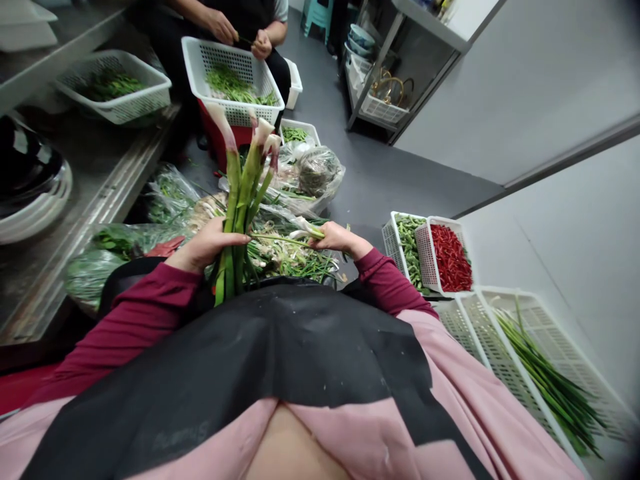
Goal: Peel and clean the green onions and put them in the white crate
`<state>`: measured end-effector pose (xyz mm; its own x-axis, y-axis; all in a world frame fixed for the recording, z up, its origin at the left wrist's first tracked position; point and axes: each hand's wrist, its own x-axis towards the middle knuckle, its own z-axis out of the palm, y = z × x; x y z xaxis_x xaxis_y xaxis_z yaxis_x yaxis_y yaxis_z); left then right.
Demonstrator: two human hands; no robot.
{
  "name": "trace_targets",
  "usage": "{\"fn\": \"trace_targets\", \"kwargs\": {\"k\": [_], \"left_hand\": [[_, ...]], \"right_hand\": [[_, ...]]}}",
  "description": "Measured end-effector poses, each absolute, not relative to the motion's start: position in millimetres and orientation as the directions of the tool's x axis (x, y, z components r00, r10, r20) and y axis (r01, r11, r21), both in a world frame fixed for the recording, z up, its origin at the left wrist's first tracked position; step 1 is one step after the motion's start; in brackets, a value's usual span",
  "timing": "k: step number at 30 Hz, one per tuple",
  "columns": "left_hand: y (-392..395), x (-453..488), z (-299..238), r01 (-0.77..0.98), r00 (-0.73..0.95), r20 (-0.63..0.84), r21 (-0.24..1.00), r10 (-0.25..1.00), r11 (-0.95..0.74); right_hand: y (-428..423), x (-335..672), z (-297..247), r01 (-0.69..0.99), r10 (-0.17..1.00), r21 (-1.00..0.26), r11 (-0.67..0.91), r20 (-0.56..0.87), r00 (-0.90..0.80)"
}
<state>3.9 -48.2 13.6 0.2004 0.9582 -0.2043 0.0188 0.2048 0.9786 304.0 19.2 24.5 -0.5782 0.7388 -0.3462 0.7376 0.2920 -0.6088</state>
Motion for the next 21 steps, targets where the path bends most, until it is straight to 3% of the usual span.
{"fn": "trace_targets", "kwargs": {"k": [6,14,18,21], "left_hand": [[-49,3,15,0.024,0.199,-0.223,0.975,0.954,0.223],[-51,2,17,0.043,0.180,-0.190,0.982,0.965,0.185],[-55,1,19,0.111,0.217,-0.161,0.984,0.963,0.140],[-60,5,24,0.219,0.250,-0.160,0.970,0.955,0.105]], "right_hand": [[16,308,20,0.641,0.620,-0.739,0.205,-0.409,-0.670],[8,310,15,0.593,0.649,-0.804,0.045,-0.428,-0.629],[8,307,4,0.633,0.707,-0.770,0.078,-0.405,-0.580],[11,299,-2,0.738,0.812,-0.651,0.176,-0.327,-0.483]]}}
